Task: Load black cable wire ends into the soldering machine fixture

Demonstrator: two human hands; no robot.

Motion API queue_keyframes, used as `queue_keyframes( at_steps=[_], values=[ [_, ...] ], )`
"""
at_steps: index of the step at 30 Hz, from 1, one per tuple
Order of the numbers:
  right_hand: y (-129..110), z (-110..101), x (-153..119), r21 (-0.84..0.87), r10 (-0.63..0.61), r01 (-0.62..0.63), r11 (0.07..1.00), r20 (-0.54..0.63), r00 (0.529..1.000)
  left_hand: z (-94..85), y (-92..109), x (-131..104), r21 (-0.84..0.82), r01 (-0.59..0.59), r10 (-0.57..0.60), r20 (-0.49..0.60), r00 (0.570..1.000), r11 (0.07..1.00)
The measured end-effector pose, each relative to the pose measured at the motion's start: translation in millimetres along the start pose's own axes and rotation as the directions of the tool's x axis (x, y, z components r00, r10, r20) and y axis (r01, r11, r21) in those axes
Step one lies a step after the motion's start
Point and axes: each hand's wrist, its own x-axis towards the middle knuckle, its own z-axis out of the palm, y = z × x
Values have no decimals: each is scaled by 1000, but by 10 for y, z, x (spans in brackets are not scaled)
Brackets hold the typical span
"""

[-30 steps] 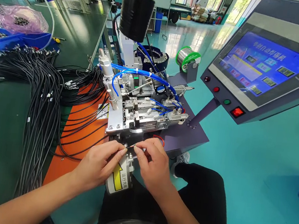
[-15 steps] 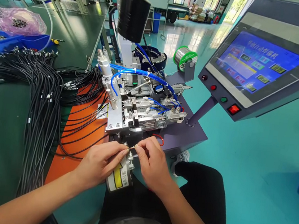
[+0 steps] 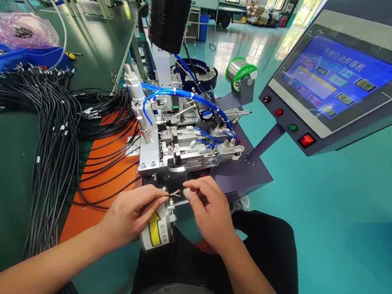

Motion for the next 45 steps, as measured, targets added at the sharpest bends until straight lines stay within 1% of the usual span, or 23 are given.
queue_keyframes(
  at_steps=[5,11,18,22,26,29,31,34,36,37,38,39,41,42,43,45],
  values=[
    [10,-10,45,-113,-111,121,986,89,990,9,-24,-11,8,-20,19,10,1000,1000],
    [19,13,35,-144,-200,218,965,134,971,9,-28,-8,17,-21,20,27,999,1000],
    [-17,-72,46,-156,-185,211,965,161,969,12,-39,-10,-6,-18,19,23,1000,1000],
    [-34,-71,59,-168,-201,227,959,161,966,12,-47,-11,-19,-21,22,37,999,1000],
    [-79,-73,79,-165,-202,239,957,214,956,-1,-38,-2,-6,-29,29,60,998,1000],
    [-139,-90,119,-149,-200,249,957,287,937,-18,-31,10,20,-49,47,77,996,999],
    [-179,-99,174,-143,-207,269,952,346,915,-31,-31,21,27,-75,72,91,993,997],
    [-215,-106,287,-113,-220,303,946,462,859,-49,-39,38,-3,-127,127,113,985,992],
    [-216,-115,352,-72,-210,288,955,523,826,-57,-44,47,-36,-140,143,109,984,990],
    [-211,-124,370,-54,-195,262,964,528,827,-58,-44,50,-50,-133,137,101,985,990],
    [-203,-136,375,-44,-174,227,973,509,843,-58,-43,52,-62,-121,126,92,988,991],
    [-194,-152,365,-45,-145,187,981,466,873,-55,-41,52,-71,-108,114,83,990,992],
    [-170,-194,303,-65,-82,111,992,338,937,-45,-34,52,-84,-90,96,72,993,992],
    [-157,-217,256,-78,-63,88,993,281,958,-39,-31,52,-87,-85,92,71,993,993],
    [-144,-239,204,-89,-59,83,993,246,968,-33,-28,52,-87,-81,87,71,994,993],
    [-123,-272,104,-101,-91,118,988,242,966,-24,-26,54,-80,-72,78,73,994,994]
  ],
)
